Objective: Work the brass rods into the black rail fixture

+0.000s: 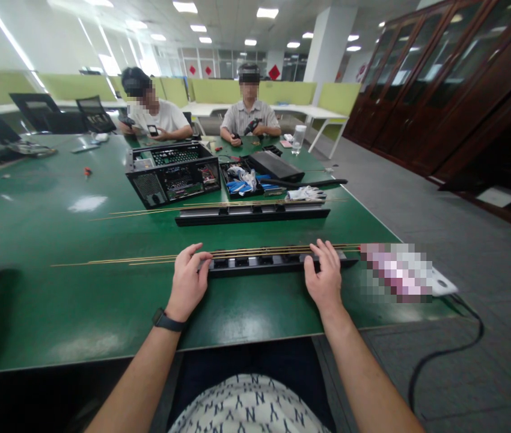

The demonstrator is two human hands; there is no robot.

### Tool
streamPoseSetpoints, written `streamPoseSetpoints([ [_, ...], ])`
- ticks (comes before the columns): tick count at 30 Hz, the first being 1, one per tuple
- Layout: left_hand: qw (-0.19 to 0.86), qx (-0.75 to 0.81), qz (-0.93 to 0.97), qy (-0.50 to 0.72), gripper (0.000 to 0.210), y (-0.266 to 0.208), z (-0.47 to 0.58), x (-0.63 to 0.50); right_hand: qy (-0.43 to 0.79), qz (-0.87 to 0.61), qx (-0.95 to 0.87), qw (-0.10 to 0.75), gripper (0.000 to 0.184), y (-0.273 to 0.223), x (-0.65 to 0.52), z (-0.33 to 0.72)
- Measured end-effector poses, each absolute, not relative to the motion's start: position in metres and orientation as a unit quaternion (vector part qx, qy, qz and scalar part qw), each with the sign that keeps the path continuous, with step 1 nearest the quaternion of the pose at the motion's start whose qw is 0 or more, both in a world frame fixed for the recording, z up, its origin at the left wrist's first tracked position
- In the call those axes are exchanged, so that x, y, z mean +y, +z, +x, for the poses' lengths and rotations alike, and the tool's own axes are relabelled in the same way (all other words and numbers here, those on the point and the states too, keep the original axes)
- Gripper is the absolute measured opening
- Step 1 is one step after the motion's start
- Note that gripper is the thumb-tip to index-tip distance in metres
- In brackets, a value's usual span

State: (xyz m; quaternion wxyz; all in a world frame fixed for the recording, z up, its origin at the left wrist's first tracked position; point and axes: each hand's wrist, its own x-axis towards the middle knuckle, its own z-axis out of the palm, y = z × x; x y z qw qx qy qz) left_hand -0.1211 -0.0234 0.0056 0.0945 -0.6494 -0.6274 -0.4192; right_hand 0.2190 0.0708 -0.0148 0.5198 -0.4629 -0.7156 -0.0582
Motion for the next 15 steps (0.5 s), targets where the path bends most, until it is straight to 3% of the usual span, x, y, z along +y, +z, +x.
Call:
streamPoseSetpoints([
  [15, 0.102, -0.63, -0.642, -0.426, 0.015, 0.003, -0.1254, -0.0245, -0.061, -0.464, -0.716, 0.518, 0.031, -0.0152, 0.0718, 0.2196],
])
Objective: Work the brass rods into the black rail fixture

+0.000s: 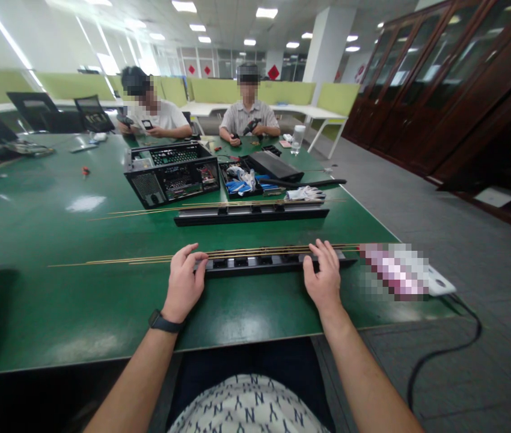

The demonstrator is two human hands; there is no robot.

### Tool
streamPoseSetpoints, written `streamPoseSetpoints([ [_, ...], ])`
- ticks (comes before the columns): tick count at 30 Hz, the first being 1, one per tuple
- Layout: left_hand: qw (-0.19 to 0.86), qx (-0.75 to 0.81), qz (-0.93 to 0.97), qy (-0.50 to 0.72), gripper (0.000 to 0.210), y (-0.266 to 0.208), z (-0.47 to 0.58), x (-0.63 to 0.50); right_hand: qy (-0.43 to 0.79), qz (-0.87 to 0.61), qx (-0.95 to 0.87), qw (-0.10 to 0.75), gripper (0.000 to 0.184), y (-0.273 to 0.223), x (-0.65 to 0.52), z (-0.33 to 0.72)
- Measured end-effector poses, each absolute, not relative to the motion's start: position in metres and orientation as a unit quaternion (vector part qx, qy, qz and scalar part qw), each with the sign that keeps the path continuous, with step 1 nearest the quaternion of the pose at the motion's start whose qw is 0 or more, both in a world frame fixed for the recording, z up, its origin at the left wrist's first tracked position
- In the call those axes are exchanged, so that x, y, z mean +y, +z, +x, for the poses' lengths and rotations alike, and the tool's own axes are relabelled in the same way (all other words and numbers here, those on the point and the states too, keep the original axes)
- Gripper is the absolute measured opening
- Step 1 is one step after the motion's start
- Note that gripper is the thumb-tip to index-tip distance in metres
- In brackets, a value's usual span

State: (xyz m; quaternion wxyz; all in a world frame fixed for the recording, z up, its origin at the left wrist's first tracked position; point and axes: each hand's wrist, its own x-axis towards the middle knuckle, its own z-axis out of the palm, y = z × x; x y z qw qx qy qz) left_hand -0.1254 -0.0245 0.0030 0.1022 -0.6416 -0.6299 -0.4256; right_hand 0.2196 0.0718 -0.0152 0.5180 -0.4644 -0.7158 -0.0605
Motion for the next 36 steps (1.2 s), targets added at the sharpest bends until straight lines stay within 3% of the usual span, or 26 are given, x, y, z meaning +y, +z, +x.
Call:
streamPoseSetpoints([
  [36, 0.091, -0.631, -0.646, -0.42, 0.017, 0.005, -0.126, -0.026, -0.058, -0.466, -0.717, 0.515, 0.033, -0.015, 0.072, 0.219],
])
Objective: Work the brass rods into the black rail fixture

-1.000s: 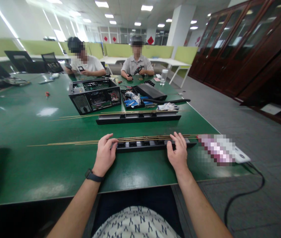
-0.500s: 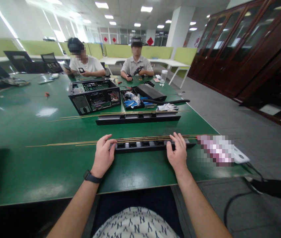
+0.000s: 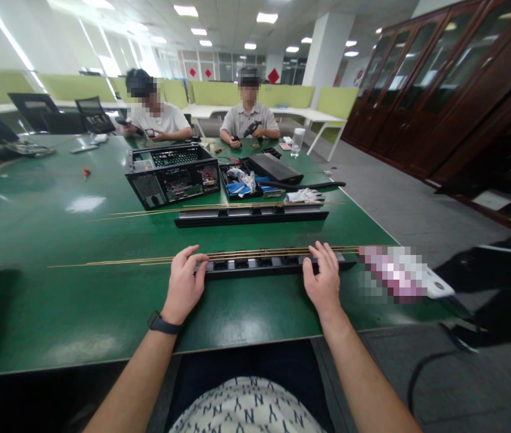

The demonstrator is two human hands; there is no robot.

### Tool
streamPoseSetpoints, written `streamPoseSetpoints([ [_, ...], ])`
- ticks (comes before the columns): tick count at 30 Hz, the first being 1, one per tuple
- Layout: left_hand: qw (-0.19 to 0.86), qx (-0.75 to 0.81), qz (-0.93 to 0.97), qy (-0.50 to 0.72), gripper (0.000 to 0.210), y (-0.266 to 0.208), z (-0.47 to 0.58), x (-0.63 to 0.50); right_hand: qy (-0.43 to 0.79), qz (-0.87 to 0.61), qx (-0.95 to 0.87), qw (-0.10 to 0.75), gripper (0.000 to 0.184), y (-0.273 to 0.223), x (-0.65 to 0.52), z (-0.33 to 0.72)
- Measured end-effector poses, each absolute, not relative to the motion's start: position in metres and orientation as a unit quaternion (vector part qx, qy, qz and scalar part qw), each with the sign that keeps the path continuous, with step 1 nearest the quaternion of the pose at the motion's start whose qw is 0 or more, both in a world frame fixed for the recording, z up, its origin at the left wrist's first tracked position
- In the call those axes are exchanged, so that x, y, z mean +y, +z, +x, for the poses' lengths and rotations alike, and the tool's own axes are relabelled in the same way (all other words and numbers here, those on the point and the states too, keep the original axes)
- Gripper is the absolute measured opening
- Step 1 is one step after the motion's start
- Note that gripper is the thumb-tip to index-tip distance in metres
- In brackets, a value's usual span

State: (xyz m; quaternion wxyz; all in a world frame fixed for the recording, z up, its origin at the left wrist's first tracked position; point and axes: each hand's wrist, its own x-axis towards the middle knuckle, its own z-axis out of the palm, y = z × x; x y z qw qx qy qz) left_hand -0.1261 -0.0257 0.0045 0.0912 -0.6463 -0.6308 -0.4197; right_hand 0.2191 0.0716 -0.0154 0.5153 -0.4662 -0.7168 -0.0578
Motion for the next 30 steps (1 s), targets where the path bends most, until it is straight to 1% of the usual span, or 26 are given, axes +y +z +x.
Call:
streamPoseSetpoints([
  [8, 0.075, -0.619, -0.658, -0.421, 0.017, 0.007, -0.113, -0.021, -0.058, -0.468, -0.717, 0.513, 0.032, -0.015, 0.071, 0.219],
  [19, 0.098, -0.638, -0.638, -0.419, 0.015, 0.005, -0.13, -0.028, -0.056, -0.463, -0.718, 0.516, 0.031, -0.015, 0.072, 0.22],
  [30, 0.08, -0.629, -0.649, -0.42, 0.016, 0.006, -0.117, -0.024, -0.053, -0.461, -0.719, 0.518, 0.032, -0.016, 0.072, 0.22],
])
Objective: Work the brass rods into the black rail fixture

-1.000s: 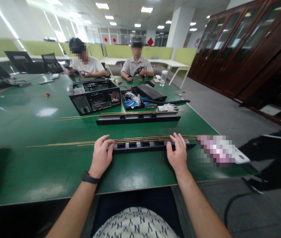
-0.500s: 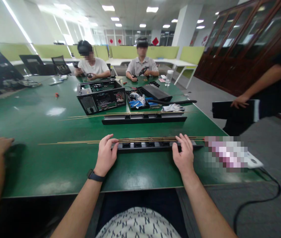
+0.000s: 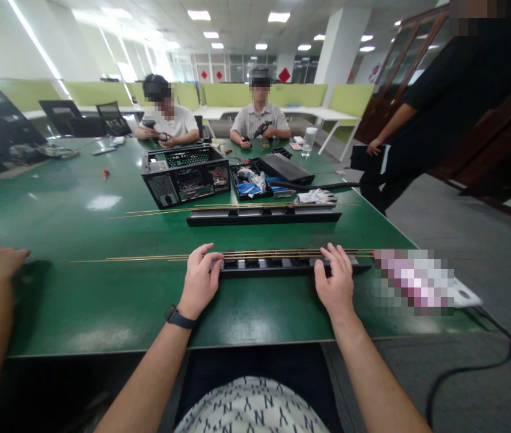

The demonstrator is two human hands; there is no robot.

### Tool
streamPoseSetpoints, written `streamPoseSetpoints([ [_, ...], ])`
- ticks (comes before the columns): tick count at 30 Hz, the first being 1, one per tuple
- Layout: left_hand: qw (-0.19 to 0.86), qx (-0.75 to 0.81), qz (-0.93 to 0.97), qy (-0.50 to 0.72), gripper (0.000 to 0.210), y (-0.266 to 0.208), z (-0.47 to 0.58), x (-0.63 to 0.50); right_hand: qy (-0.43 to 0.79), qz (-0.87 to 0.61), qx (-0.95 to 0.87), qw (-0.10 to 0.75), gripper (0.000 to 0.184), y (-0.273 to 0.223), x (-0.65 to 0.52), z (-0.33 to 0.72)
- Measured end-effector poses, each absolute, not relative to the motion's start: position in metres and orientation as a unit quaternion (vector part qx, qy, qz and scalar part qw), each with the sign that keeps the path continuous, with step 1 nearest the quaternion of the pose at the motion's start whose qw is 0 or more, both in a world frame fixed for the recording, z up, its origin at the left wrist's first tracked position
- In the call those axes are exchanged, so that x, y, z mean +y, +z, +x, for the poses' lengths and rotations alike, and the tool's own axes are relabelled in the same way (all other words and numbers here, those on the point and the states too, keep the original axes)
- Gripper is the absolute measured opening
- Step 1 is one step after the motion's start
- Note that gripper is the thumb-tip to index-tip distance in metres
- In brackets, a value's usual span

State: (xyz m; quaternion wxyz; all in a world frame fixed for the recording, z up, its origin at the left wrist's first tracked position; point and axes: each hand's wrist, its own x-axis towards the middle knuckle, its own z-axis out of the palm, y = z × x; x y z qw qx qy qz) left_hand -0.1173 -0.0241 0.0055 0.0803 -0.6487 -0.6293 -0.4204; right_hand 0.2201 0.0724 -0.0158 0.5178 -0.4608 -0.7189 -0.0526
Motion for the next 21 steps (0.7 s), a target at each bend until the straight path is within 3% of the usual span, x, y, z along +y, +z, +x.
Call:
streamPoseSetpoints([
  [21, 0.077, -0.63, -0.648, -0.422, 0.017, 0.0038, -0.1186, -0.0227, -0.058, -0.465, -0.717, 0.516, 0.032, -0.0154, 0.0718, 0.2193],
])
